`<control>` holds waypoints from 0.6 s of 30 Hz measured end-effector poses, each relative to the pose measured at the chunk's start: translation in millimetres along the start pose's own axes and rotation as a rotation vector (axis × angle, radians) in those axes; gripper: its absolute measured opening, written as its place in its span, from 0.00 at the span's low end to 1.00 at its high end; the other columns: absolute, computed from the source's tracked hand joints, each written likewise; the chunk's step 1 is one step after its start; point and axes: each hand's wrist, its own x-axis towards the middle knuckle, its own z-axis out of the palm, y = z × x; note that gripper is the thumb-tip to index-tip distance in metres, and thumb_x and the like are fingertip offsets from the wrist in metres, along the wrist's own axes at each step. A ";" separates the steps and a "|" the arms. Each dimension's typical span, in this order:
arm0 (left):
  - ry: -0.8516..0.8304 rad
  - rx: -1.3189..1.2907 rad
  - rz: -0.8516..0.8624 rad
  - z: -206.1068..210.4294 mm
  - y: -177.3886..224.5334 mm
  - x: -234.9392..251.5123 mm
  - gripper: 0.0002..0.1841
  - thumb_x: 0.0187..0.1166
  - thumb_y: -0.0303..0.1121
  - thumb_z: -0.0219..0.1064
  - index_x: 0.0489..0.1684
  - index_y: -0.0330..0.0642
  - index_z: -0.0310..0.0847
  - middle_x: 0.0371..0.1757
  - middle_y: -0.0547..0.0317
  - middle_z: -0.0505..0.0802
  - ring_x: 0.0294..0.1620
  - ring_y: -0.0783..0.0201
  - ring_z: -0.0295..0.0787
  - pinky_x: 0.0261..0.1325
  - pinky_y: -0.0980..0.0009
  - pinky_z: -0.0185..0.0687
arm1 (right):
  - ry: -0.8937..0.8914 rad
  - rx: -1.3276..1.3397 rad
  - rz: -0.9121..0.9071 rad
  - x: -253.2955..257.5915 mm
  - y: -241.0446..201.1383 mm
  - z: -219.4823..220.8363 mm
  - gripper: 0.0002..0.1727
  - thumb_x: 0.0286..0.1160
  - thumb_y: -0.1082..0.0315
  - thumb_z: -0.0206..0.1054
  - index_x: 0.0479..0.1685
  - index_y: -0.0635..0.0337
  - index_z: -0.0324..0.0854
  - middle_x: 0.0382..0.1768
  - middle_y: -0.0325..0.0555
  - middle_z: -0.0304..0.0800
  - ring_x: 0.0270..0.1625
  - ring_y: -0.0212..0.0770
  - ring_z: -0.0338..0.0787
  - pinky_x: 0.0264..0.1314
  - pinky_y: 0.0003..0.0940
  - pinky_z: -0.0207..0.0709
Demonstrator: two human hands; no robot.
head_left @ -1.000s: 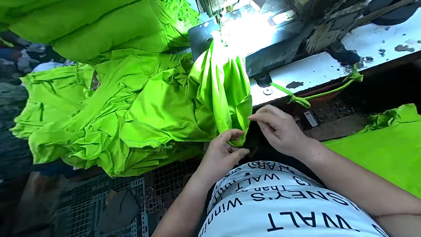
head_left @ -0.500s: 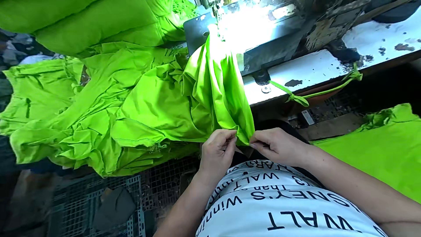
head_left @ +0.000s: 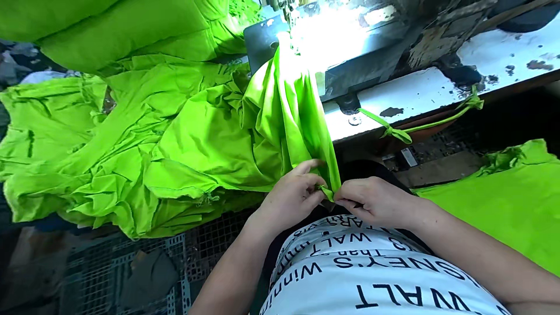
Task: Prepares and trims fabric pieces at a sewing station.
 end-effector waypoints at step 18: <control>0.433 -0.153 0.534 27.7 0.9 -10.1 0.05 0.84 0.28 0.68 0.49 0.39 0.86 0.76 0.47 0.82 0.73 0.64 0.84 0.74 0.68 0.84 | 0.286 -0.137 0.425 1.1 -13.5 -31.7 0.15 0.78 0.59 0.65 0.52 0.61 0.83 0.39 0.43 0.86 0.35 0.28 0.83 0.39 0.21 0.80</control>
